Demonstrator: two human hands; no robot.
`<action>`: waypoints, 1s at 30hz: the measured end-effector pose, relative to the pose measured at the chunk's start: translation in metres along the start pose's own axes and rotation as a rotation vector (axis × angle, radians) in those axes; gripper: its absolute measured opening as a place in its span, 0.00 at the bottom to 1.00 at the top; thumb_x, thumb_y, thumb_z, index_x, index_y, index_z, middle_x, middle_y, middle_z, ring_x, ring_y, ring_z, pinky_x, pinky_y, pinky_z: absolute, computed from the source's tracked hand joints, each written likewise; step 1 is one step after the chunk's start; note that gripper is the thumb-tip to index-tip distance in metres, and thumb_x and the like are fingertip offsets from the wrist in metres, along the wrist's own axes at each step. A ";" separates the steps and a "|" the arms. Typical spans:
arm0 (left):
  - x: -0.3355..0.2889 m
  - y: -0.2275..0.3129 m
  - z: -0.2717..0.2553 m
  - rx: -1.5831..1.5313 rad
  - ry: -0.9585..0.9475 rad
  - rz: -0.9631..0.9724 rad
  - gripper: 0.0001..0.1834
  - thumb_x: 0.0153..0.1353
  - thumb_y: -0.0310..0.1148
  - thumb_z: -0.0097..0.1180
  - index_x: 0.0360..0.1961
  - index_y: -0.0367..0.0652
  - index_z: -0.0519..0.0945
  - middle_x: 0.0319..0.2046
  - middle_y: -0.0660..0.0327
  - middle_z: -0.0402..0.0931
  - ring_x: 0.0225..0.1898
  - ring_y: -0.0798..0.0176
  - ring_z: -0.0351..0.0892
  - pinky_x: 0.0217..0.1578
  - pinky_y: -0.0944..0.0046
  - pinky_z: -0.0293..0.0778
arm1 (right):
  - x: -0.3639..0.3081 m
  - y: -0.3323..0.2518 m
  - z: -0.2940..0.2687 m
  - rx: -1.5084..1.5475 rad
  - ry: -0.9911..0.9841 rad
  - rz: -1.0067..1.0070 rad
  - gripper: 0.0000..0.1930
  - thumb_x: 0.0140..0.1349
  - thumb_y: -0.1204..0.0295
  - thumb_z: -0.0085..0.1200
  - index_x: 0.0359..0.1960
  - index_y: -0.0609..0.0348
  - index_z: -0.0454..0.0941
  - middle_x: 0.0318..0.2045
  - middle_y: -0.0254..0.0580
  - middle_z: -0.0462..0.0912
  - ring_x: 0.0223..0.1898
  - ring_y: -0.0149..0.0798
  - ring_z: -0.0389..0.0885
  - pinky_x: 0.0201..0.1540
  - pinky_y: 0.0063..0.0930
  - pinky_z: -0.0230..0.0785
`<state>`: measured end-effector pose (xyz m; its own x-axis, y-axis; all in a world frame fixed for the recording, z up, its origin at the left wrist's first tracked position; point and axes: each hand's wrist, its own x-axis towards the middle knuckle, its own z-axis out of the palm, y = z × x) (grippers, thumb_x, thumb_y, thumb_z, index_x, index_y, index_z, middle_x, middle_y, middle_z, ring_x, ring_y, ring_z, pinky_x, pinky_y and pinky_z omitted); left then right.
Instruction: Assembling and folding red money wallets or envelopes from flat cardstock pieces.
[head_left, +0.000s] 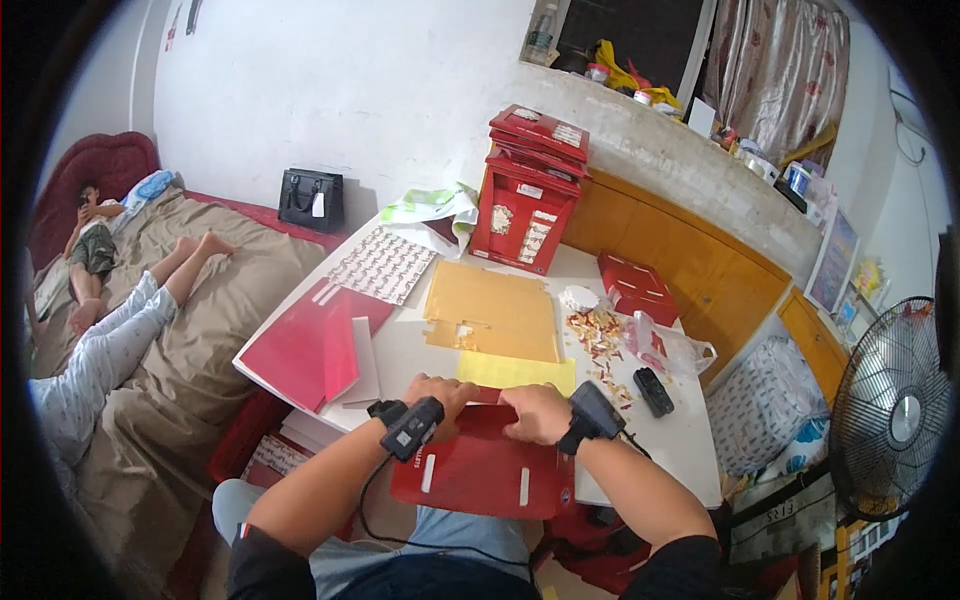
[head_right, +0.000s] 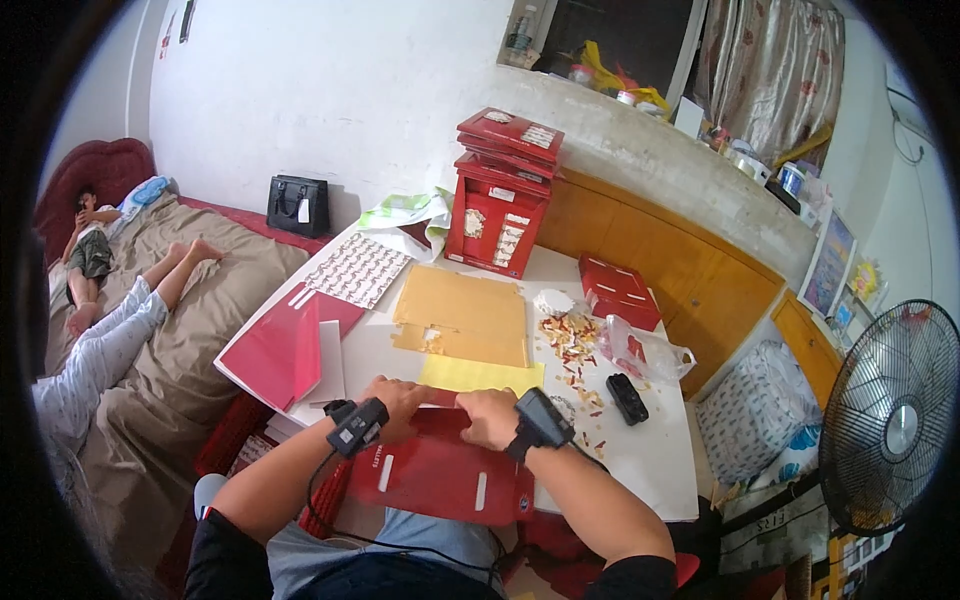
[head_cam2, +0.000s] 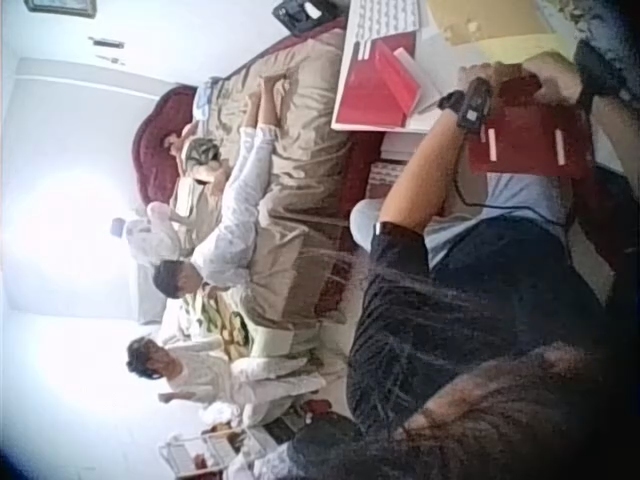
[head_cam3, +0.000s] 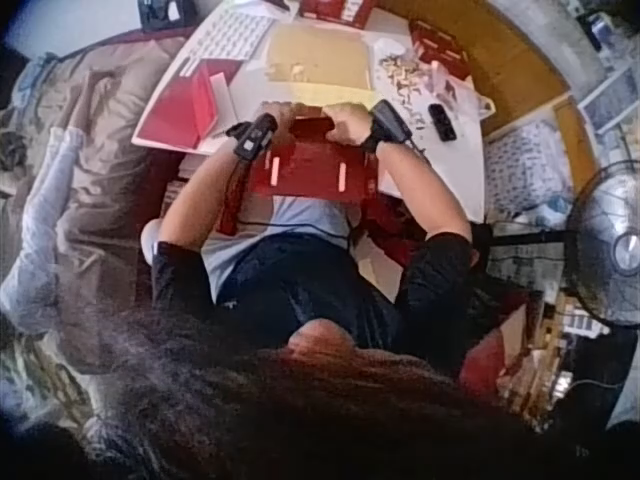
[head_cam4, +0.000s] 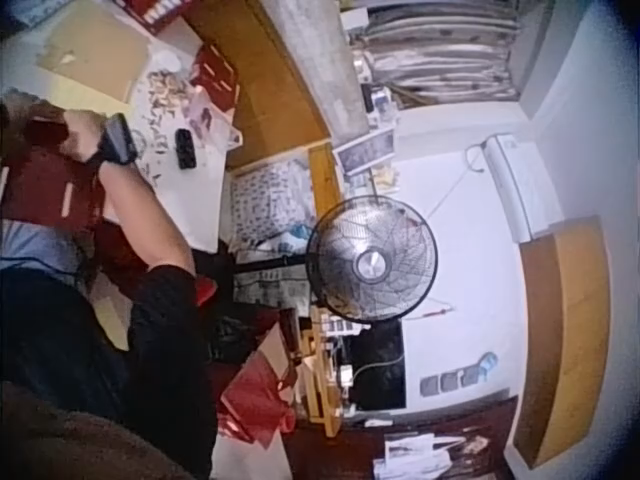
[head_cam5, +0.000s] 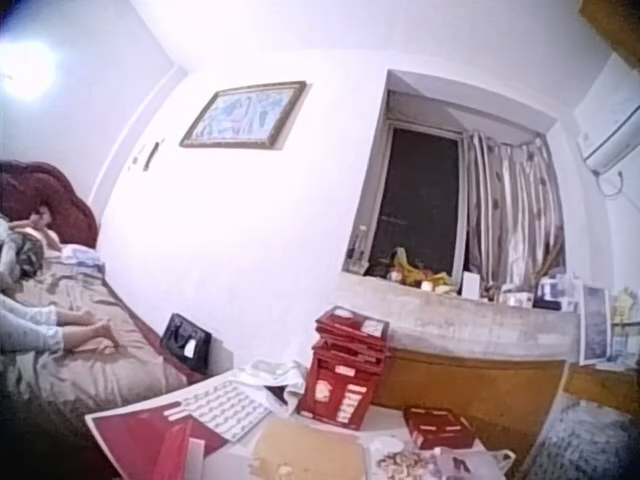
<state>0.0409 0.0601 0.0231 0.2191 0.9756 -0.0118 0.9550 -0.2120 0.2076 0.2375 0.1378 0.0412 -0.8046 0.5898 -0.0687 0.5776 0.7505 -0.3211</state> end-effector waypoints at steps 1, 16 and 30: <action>-0.004 0.002 0.007 0.053 0.159 0.078 0.24 0.44 0.30 0.59 0.47 0.48 0.75 0.39 0.55 0.80 0.45 0.52 0.79 0.46 0.51 0.72 | -0.005 -0.007 -0.001 -0.177 -0.009 -0.068 0.20 0.44 0.64 0.63 0.39 0.58 0.76 0.37 0.46 0.81 0.43 0.47 0.79 0.44 0.41 0.68; 0.001 0.008 0.030 0.261 0.439 0.191 0.04 0.49 0.32 0.54 0.29 0.48 0.77 0.29 0.62 0.76 0.34 0.57 0.80 0.36 0.55 0.70 | -0.015 -0.003 0.031 -0.476 0.476 -0.292 0.03 0.54 0.73 0.47 0.29 0.54 0.74 0.23 0.38 0.76 0.29 0.42 0.76 0.39 0.38 0.64; -0.034 0.034 0.071 0.277 0.375 0.243 0.15 0.55 0.29 0.49 0.41 0.31 0.75 0.32 0.54 0.72 0.34 0.54 0.76 0.35 0.59 0.78 | -0.053 -0.008 0.079 -0.612 0.379 -0.326 0.21 0.55 0.72 0.45 0.49 0.73 0.71 0.31 0.42 0.72 0.35 0.39 0.73 0.40 0.28 0.70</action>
<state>0.0796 0.0154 -0.0391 0.4026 0.8390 0.3661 0.9137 -0.3922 -0.1059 0.2645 0.0767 -0.0267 -0.9081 0.2910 0.3010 0.3826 0.8688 0.3143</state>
